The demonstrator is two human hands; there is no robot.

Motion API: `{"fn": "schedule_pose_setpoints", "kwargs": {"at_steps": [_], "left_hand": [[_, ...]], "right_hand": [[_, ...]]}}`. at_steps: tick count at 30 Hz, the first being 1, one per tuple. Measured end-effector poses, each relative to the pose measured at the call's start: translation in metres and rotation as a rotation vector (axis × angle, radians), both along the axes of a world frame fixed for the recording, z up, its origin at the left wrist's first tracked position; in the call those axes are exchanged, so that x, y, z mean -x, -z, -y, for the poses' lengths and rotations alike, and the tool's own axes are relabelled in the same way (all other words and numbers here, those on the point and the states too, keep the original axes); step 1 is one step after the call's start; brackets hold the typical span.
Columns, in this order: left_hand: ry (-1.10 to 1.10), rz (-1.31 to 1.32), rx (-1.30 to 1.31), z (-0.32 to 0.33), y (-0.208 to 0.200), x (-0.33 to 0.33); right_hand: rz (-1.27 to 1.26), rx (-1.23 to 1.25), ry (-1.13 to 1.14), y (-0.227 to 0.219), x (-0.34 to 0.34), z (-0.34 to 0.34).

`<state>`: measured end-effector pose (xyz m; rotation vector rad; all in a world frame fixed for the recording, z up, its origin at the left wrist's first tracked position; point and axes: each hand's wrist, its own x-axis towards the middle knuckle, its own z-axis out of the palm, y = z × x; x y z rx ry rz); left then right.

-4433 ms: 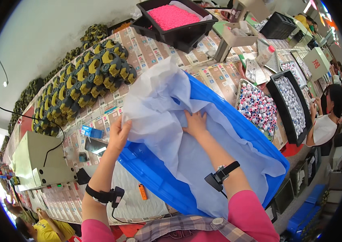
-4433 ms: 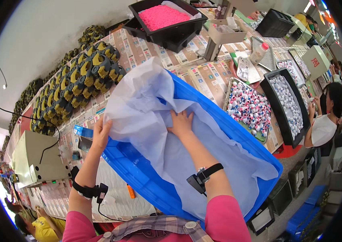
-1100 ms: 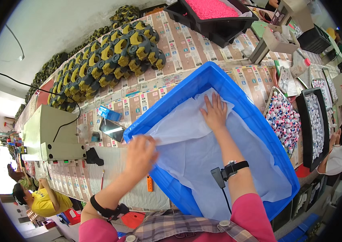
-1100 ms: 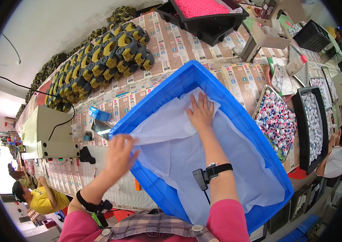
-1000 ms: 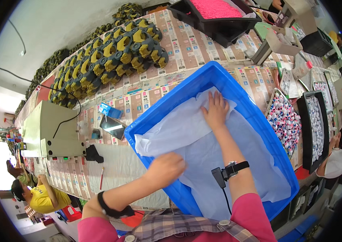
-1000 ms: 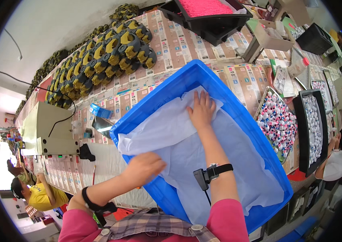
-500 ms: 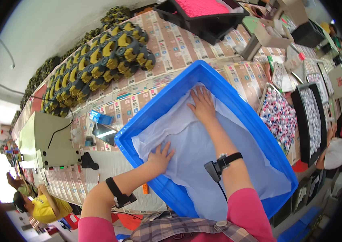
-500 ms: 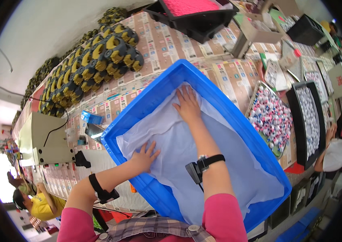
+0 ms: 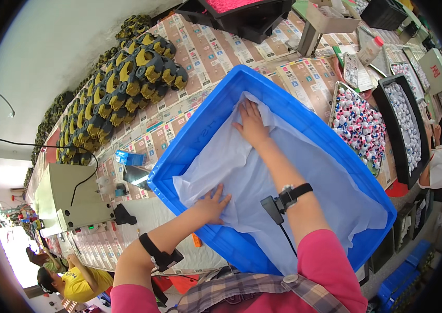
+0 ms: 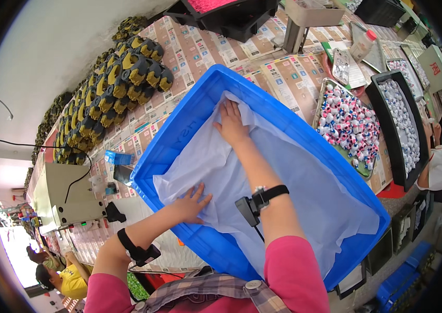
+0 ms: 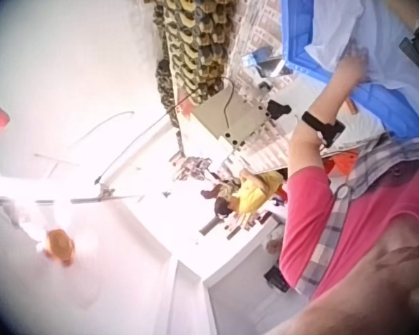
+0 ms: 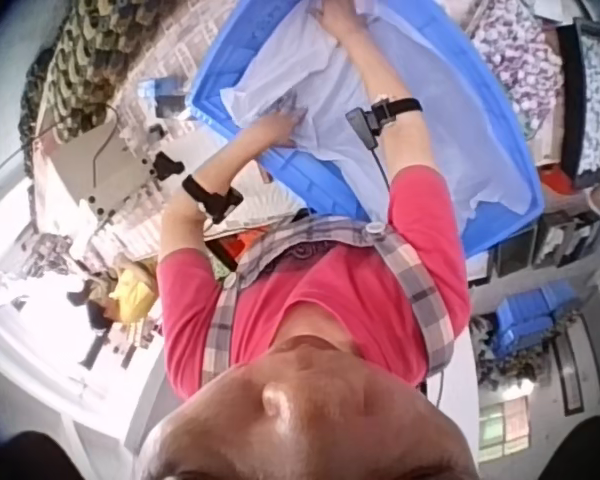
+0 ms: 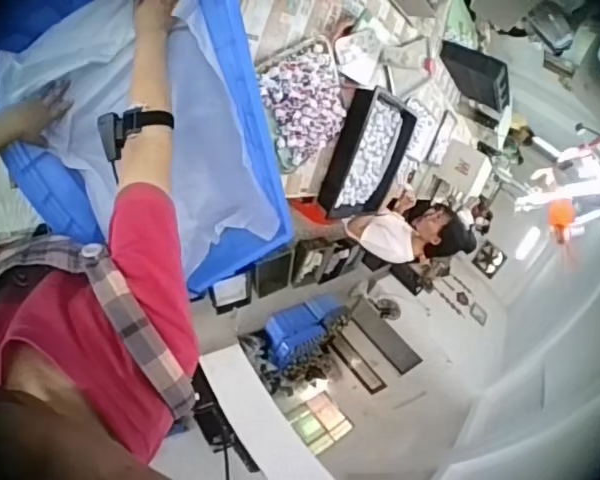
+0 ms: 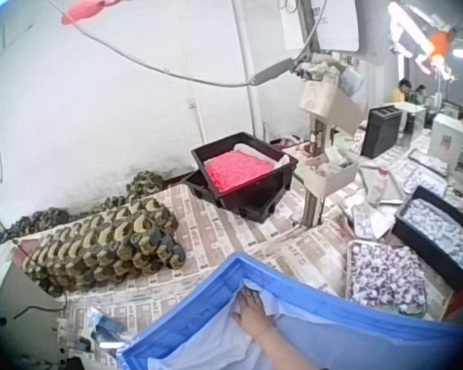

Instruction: Organizing small toy components and lining crates with protective paper in a workshop.

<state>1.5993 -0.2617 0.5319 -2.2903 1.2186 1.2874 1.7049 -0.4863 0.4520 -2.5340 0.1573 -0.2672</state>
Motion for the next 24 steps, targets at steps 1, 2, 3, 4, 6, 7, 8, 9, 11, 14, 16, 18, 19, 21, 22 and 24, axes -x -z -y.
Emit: {"fn": "schedule_pose_setpoints", "kwargs": {"at_steps": [1, 2, 3, 4, 6, 7, 8, 9, 11, 14, 16, 18, 19, 21, 22, 24], "left_hand": [[-0.012, 0.008, 0.038, -0.002, -0.003, -0.005], [0.010, -0.001, 0.050, 0.007, -0.010, -0.014], [-0.176, -0.079, 0.131, 0.018, -0.020, -0.028], [-0.353, -0.164, 0.206, 0.030, -0.029, -0.035], [-0.518, 0.238, 0.549, 0.041, -0.031, -0.042], [-0.450, 0.365, 0.558, 0.043, -0.021, -0.048], [-0.381, 0.491, 0.572, 0.036, -0.008, -0.057], [-0.328, 0.399, 0.378, 0.023, 0.006, -0.063], [-0.193, 0.474, 0.153, -0.001, 0.019, -0.066], [-0.209, 0.479, -0.180, -0.011, 0.016, -0.075], [-0.114, 0.433, -0.235, -0.009, 0.022, -0.082], [-0.045, 0.399, -0.301, -0.006, 0.022, -0.084], [-0.016, 0.472, -0.342, -0.005, 0.012, -0.084], [-0.048, 0.558, -0.194, 0.011, -0.005, -0.077], [-0.096, 0.563, 0.009, 0.034, -0.004, -0.069], [-0.212, 0.467, 0.381, 0.047, 0.003, -0.048]], "right_hand": [[0.038, 0.068, -0.011, -0.001, 0.002, -0.014], [0.063, 0.156, 0.004, -0.001, 0.011, -0.018], [0.085, 0.245, 0.021, -0.001, 0.019, -0.022], [0.081, 0.254, 0.054, -0.001, 0.029, -0.024], [0.049, 0.241, 0.098, 0.004, 0.035, -0.026], [0.033, 0.213, 0.102, 0.008, 0.037, -0.020], [0.018, 0.183, 0.108, 0.010, 0.037, -0.017], [-0.014, 0.173, 0.102, 0.009, 0.037, -0.018], [-0.022, 0.158, 0.094, 0.009, 0.029, -0.025], [0.032, 0.166, 0.096, 0.015, 0.029, -0.015], [0.082, 0.169, 0.083, 0.015, 0.033, -0.007], [0.158, 0.132, 0.045, 0.016, 0.030, -0.002], [0.164, 0.118, 0.030, 0.014, 0.025, -0.009], [0.102, 0.012, 0.038, 0.005, 0.021, -0.017], [0.082, 0.054, 0.092, 0.014, 0.030, -0.005], [0.091, 0.100, 0.118, 0.012, 0.031, -0.004]]}}
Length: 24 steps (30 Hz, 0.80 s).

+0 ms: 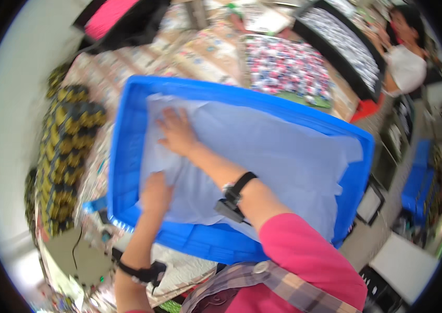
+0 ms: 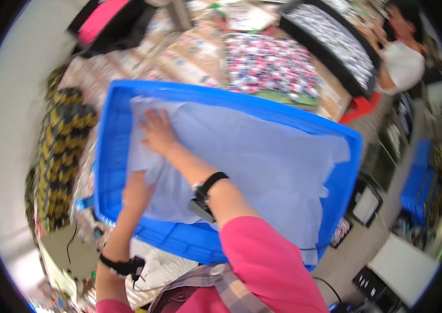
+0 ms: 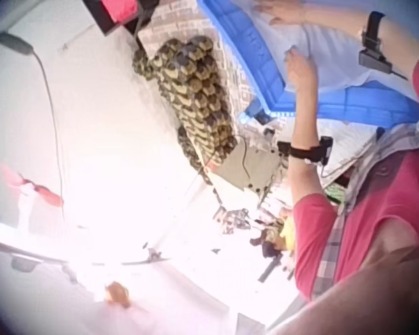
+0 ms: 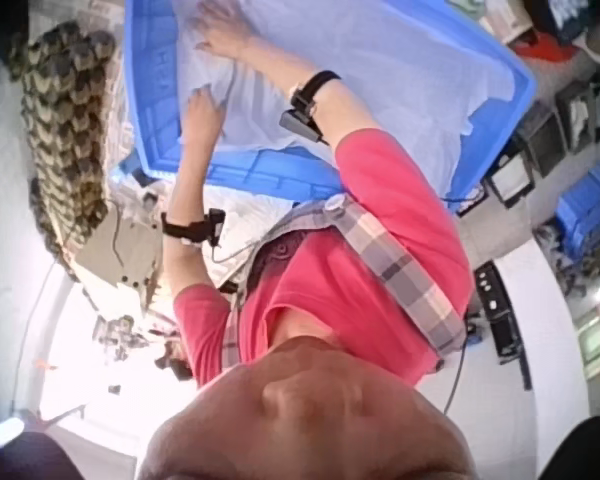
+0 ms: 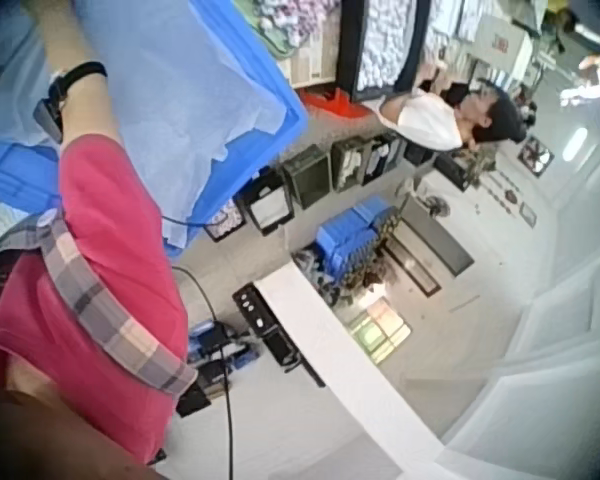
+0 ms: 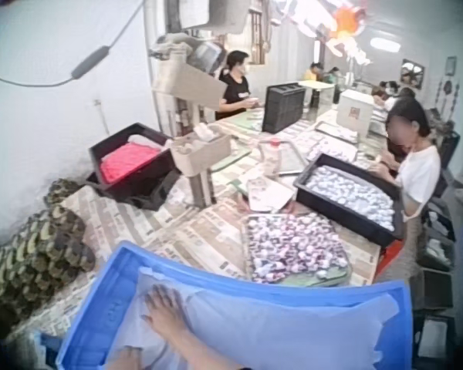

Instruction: Organizing small toy components and lining crates with protective paper in a workshop.

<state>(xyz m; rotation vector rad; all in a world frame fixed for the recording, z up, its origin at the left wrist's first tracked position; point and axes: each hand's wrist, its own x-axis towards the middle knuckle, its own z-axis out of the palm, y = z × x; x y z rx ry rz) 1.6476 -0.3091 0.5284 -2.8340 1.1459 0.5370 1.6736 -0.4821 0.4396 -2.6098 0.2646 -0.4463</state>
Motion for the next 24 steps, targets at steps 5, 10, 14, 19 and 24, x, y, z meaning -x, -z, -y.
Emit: {"fn": "schedule_pose_setpoints", "kwargs": {"at_steps": [5, 10, 14, 19, 24], "left_hand": [[-0.224, -0.131, -0.152, -0.024, 0.035, 0.015], [-0.189, -0.289, -0.248, -0.029, 0.026, 0.016], [-0.162, -0.284, -0.270, -0.033, 0.036, 0.014], [-0.219, -0.338, -0.380, -0.024, 0.034, 0.003], [-0.238, -0.257, -0.434, -0.018, 0.019, 0.005]], "right_hand": [[-0.135, 0.071, 0.026, -0.009, -0.019, -0.024], [-0.031, 0.116, -0.103, -0.003, -0.008, 0.007], [0.026, 0.149, -0.281, -0.016, 0.018, 0.006], [-0.185, 0.094, -0.762, -0.026, 0.167, -0.030], [-0.283, 0.098, -0.833, -0.029, 0.269, -0.051]]}}
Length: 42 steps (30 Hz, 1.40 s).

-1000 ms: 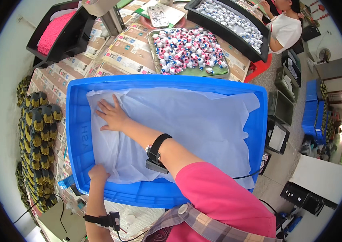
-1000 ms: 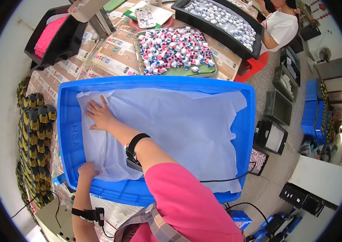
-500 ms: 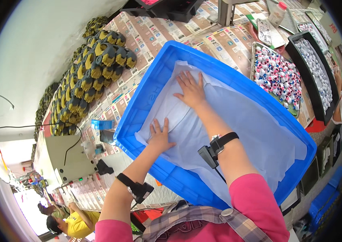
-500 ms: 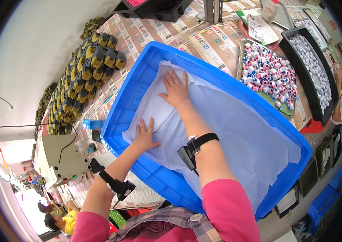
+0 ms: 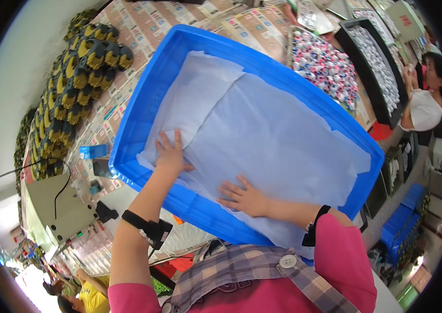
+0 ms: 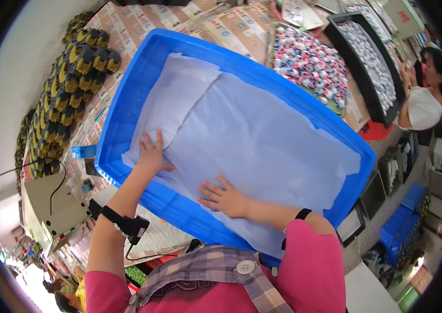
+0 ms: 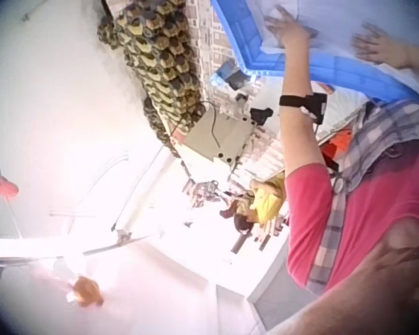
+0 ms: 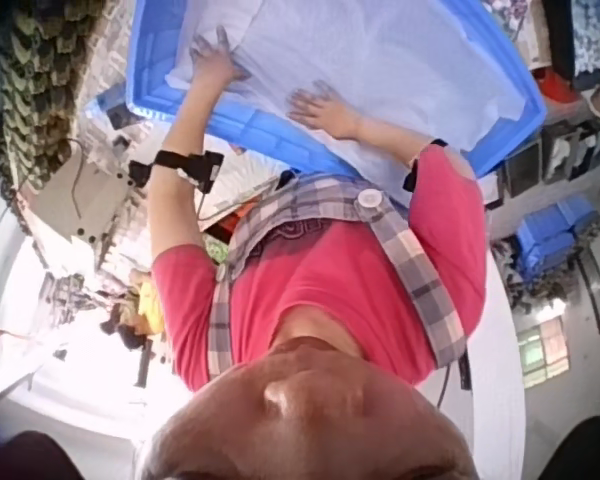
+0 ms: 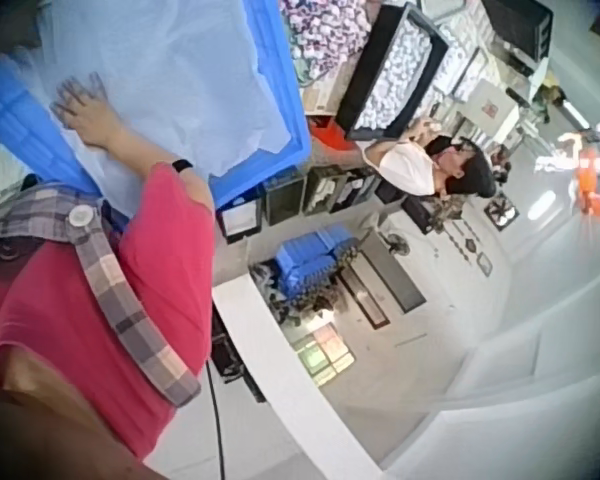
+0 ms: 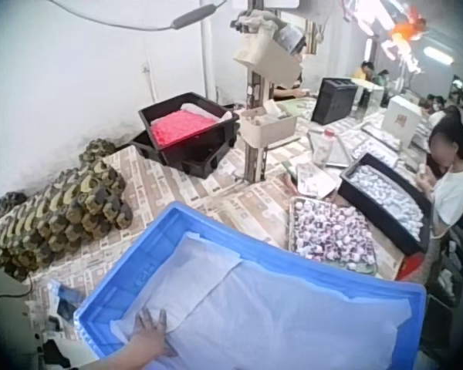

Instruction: Organizing small toy components and lining crates with protective paper in a workshop.

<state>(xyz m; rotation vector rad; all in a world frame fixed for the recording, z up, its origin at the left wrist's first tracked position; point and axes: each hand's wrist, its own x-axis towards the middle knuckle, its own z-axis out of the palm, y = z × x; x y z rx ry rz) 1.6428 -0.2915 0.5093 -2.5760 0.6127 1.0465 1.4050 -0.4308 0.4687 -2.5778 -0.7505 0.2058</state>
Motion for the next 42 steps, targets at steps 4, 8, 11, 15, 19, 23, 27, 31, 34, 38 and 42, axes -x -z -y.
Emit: {"fn": "schedule_pose_setpoints", "kwargs": {"at_steps": [4, 8, 11, 15, 19, 23, 27, 31, 34, 38, 42], "left_hand": [[0.039, 0.014, -0.019, 0.005, 0.006, 0.004], [0.053, 0.013, 0.002, -0.001, 0.005, 0.005], [0.098, 0.044, 0.022, -0.010, 0.008, 0.003], [0.065, 0.035, 0.001, -0.006, 0.007, 0.003], [0.080, 0.052, -0.002, -0.001, 0.003, 0.004], [0.040, 0.021, -0.006, 0.002, 0.003, 0.005], [0.049, 0.058, 0.014, -0.006, 0.007, 0.001], [0.059, -0.060, 0.082, -0.010, 0.009, -0.020], [0.110, -0.158, 0.160, -0.007, -0.012, -0.050], [-0.142, -0.438, 0.553, 0.076, -0.104, -0.052], [-0.346, -0.479, 1.265, 0.199, -0.133, -0.039]], "right_hand": [[-0.021, 0.023, 0.024, 0.002, 0.034, 0.014], [0.015, -0.110, 0.109, -0.005, 0.058, 0.028], [-0.051, -0.111, 0.088, -0.016, 0.074, 0.039], [-0.100, 0.038, 0.007, -0.021, 0.087, 0.051], [-0.101, 0.102, 0.096, -0.030, 0.091, 0.040], [-0.039, 0.136, 0.353, -0.043, 0.076, 0.040], [0.137, -0.018, 0.936, -0.111, 0.036, 0.068], [0.428, -0.083, 1.215, -0.168, 0.034, 0.141], [0.672, -0.189, 1.313, -0.192, 0.027, 0.222], [0.437, -0.602, 1.518, -0.145, 0.026, 0.350], [0.049, -0.087, 1.541, -0.052, 0.026, 0.430]]}}
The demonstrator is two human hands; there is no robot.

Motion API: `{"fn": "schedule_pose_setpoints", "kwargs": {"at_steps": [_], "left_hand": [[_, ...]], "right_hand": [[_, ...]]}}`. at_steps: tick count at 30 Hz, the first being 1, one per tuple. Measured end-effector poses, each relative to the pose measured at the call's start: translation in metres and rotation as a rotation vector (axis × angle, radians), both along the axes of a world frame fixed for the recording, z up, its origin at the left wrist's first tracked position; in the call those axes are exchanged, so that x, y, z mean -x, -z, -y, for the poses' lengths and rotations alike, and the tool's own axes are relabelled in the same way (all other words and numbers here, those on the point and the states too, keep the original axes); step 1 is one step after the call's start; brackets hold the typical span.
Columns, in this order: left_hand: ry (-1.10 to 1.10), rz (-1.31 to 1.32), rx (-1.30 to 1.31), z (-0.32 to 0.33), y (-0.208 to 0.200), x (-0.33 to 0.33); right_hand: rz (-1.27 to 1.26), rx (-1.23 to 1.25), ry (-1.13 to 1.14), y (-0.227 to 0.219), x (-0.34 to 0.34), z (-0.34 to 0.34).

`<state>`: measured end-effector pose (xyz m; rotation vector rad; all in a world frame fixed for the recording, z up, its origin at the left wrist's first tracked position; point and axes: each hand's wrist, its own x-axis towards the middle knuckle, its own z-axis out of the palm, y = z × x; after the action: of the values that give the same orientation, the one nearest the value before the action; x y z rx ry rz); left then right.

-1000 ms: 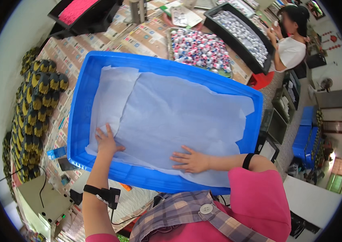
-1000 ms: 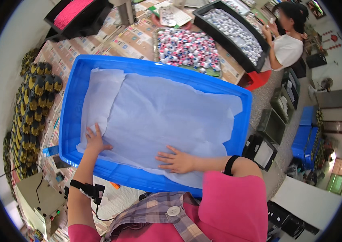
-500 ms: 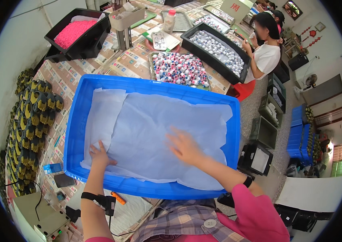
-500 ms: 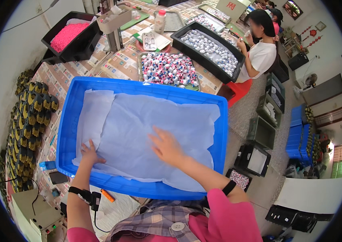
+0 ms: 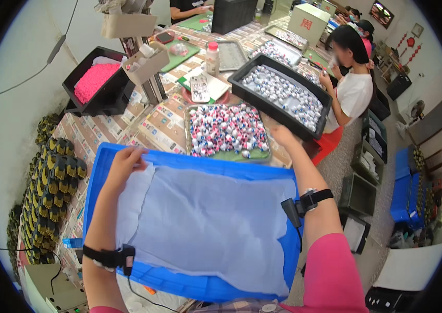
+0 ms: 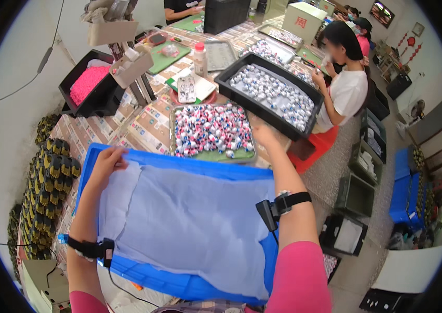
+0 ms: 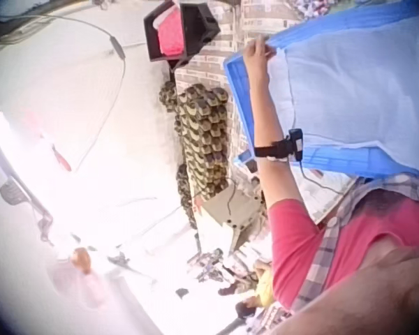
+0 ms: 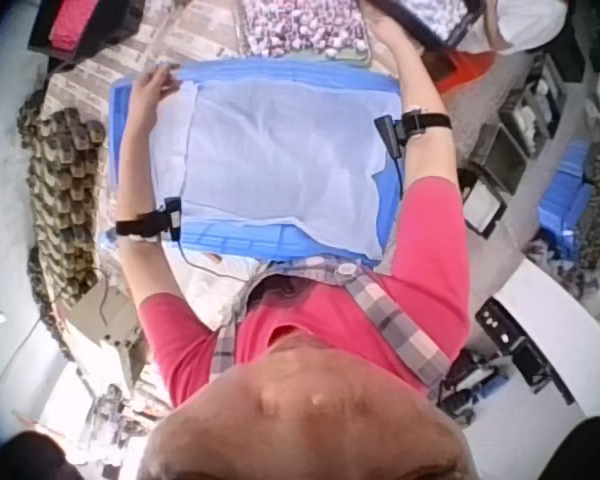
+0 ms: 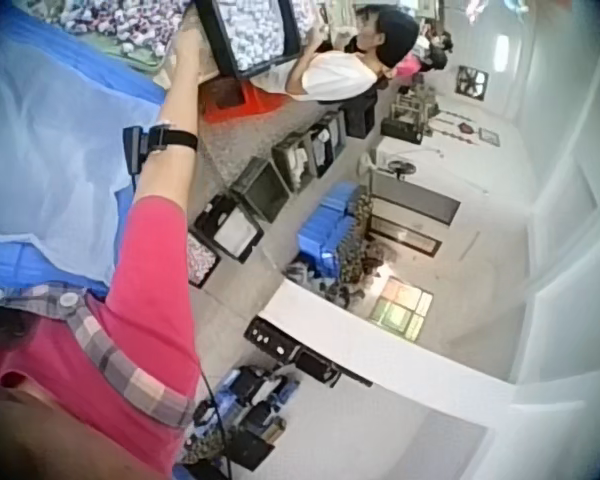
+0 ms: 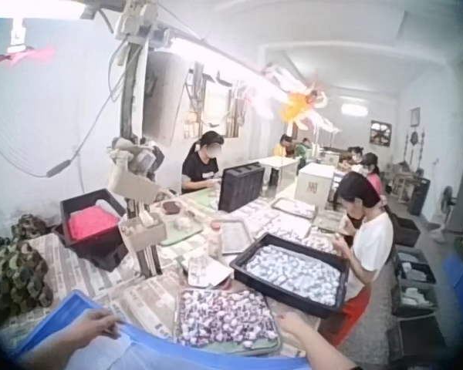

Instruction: Organizing small toy components and lining crates with protective paper in a workshop.

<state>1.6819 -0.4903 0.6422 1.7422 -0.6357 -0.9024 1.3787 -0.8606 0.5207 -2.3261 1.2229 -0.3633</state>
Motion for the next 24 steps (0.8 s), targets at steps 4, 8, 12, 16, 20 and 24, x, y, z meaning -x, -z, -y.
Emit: {"fn": "schedule_pose_setpoints", "kwargs": {"at_steps": [4, 8, 12, 16, 20, 24], "left_hand": [[-0.061, -0.041, 0.191, 0.135, 0.035, 0.028], [-0.205, 0.343, -0.273, 0.154, 0.111, -0.017], [-0.103, -0.034, -0.573, 0.193, 0.118, -0.005], [-0.147, -0.359, -0.340, 0.197, 0.131, -0.011], [-0.177, -0.576, -0.265, 0.187, 0.207, -0.075], [-0.326, -0.630, -0.191, 0.196, 0.138, -0.022]], "right_hand": [[-0.389, -0.079, -0.041, 0.104, 0.042, 0.105], [-0.343, -0.194, -0.157, 0.061, -0.054, 0.033], [-0.187, -0.653, 0.212, 0.040, -0.036, 0.031], [-0.216, -0.875, 0.272, 0.036, -0.026, 0.033], [-0.215, -1.194, 0.249, 0.063, -0.034, 0.035], [-0.155, -1.119, 0.210, 0.055, -0.020, 0.038]]}}
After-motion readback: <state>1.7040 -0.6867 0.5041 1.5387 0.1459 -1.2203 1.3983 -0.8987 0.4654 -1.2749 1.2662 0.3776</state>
